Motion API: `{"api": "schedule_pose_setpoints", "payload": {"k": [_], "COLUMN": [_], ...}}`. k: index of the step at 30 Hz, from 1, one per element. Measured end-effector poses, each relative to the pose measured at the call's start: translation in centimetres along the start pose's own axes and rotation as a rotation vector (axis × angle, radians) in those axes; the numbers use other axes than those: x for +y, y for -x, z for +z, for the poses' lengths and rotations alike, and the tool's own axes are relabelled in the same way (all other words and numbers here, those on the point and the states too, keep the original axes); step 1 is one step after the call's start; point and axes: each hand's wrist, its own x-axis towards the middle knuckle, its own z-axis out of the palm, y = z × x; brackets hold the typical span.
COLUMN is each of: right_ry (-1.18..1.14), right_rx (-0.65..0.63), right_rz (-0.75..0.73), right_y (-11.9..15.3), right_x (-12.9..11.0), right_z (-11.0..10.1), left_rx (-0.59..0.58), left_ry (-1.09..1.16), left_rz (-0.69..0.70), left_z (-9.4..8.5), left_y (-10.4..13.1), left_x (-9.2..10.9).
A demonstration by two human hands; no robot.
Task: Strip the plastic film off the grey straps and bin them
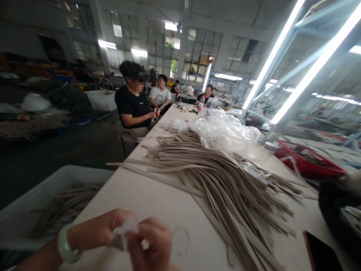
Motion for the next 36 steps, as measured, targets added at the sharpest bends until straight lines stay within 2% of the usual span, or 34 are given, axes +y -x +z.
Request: {"api": "schedule_pose_setpoints", "payload": {"k": [1,3,6,8,11,15,18,21,23,24,26,28,30,33,36], "right_ry": [-0.139,-0.403,-0.566,-0.553,-0.493,-0.355,-0.209,-0.041,0.038,0.083,0.194,0.283,0.288,0.256,0.261], "right_rx": [0.146,0.355,0.426,0.443,0.483,0.562,0.603,0.623,0.523,0.387,0.034,-0.197,-0.237,-0.251,-0.17], "right_rz": [0.061,0.177,0.328,0.345,0.331,0.281,0.198,0.036,-0.089,-0.171,-0.337,-0.421,-0.351,-0.199,-0.137], "right_y": [-0.9,-3.6,-7.8,-9.8,-11.3,-12.0,-12.0,-11.3,-10.1,-9.3,-7.5,-6.0,-5.2,-5.1,-5.3], "right_x": [-0.3,0.0,2.0,3.9,6.7,9.4,10.0,8.8,7.5,6.9,6.2,6.0,6.2,6.4,6.4], "right_z": [-0.6,-1.9,-3.3,-3.8,-4.5,-6.2,-7.4,-7.3,-6.0,-5.0,-2.9,-0.9,0.2,0.3,-0.3], "left_rx": [-0.018,0.068,0.309,0.405,0.478,0.559,0.683,0.782,0.8,0.793,0.739,0.659,0.629,0.674,0.656], "left_ry": [0.076,0.209,0.33,0.384,0.38,0.265,0.184,0.116,0.096,0.091,0.086,0.092,0.148,0.302,0.487], "left_rz": [-0.029,-0.088,-0.181,-0.28,-0.401,-0.396,-0.333,-0.314,-0.289,-0.266,-0.21,-0.155,-0.132,-0.169,-0.21], "left_z": [-0.2,-0.6,-1.3,-1.8,-2.5,-3.2,-3.4,-3.4,-3.0,-2.7,-2.0,-1.1,-0.4,-0.2,-0.8], "left_y": [0.1,0.0,-0.6,-1.1,-1.5,-1.8,-2.4,-3.0,-3.3,-3.5,-3.8,-4.2,-4.3,-4.2,-3.9], "left_x": [0.2,0.0,-1.5,-2.9,-4.2,-4.8,-5.0,-5.1,-5.0,-4.8,-4.4,-4.1,-3.8,-3.7,-3.6]}}
